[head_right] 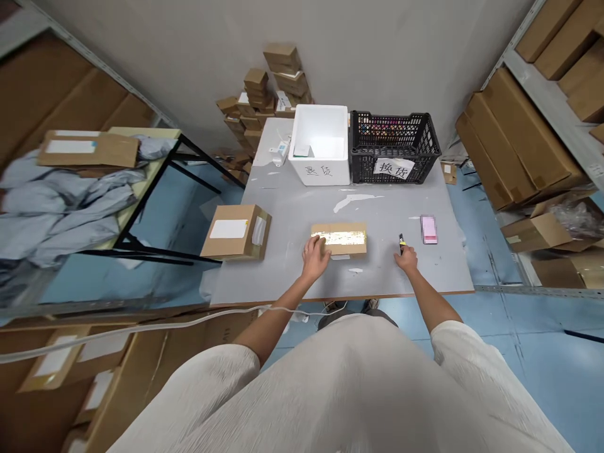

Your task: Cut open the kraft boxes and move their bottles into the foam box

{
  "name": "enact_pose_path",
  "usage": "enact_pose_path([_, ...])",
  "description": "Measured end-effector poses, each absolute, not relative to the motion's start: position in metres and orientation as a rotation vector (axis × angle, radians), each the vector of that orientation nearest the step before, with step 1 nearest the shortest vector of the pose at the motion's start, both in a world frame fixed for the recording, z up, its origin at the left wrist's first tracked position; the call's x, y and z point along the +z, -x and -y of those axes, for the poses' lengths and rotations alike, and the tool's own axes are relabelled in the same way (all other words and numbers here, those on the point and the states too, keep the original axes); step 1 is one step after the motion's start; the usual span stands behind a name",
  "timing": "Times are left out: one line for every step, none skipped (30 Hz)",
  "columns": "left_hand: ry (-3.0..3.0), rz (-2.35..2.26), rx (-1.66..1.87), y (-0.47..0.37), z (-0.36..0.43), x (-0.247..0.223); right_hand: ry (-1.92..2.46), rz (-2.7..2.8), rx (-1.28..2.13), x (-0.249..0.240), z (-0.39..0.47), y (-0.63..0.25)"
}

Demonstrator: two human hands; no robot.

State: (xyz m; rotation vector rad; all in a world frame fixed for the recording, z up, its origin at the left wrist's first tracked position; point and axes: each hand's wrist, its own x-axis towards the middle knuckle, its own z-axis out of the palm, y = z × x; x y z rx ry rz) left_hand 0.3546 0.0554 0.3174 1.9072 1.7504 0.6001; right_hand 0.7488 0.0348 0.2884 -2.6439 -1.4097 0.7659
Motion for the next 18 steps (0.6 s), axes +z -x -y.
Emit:
enact_pose_path([-1.898,-1.756,0.600,-0.355,-0.054,0.319,2.650,1.408,0.788,0.284,-0.036,-0.752])
enact_pose_path([-1.887,-1.761,0.603,-0.355,-0.053,0.320,2.633,1.420,0.798,0.280,-0.037,-0.754])
enact_pose_path([-1.874,-1.766,0.609,-0.356,-0.052,0.323,2.608,1.432,0.803,0.276,-0.037,-0.755])
enact_pose_path([-1.862,-1.771,0.615,-0.356,-0.051,0.325,2.584,1.439,0.806,0.273,-0.036,-0.756])
enact_pose_path([-1.851,-1.777,0.619,-0.357,-0.050,0.328,2.562,1.444,0.806,0.270,-0.035,-0.757])
enact_pose_path([-1.842,-1.783,0.618,-0.358,-0.050,0.330,2.545,1.446,0.801,0.268,-0.034,-0.758])
enact_pose_path([-1.836,-1.790,0.614,-0.359,-0.049,0.332,2.537,1.444,0.794,0.266,-0.033,-0.758])
enact_pose_path([-1.832,-1.794,0.607,-0.360,-0.049,0.333,2.537,1.441,0.783,0.264,-0.032,-0.759])
enact_pose_path([-1.831,-1.799,0.599,-0.361,-0.049,0.334,2.544,1.440,0.773,0.263,-0.031,-0.759])
enact_pose_path([-1.831,-1.802,0.592,-0.361,-0.048,0.335,2.554,1.442,0.763,0.262,-0.031,-0.759])
enact_pose_path([-1.833,-1.803,0.586,-0.361,-0.048,0.335,2.568,1.446,0.755,0.261,-0.031,-0.760])
enact_pose_path([-1.838,-1.803,0.580,-0.361,-0.048,0.335,2.585,1.452,0.752,0.261,-0.032,-0.760])
enact_pose_path([-1.845,-1.801,0.575,-0.361,-0.048,0.335,2.602,1.457,0.754,0.260,-0.033,-0.761])
enact_pose_path([-1.854,-1.797,0.569,-0.360,-0.047,0.335,2.620,1.456,0.759,0.260,-0.034,-0.761])
enact_pose_path([-1.864,-1.792,0.564,-0.359,-0.047,0.335,2.639,1.450,0.767,0.260,-0.035,-0.762])
enact_pose_path([-1.874,-1.784,0.561,-0.358,-0.047,0.334,2.659,1.433,0.779,0.261,-0.035,-0.762])
enact_pose_path([-1.882,-1.777,0.561,-0.357,-0.046,0.334,2.675,1.405,0.794,0.262,-0.035,-0.762])
enact_pose_path([-1.888,-1.772,0.562,-0.356,-0.046,0.334,2.681,1.366,0.812,0.263,-0.034,-0.762])
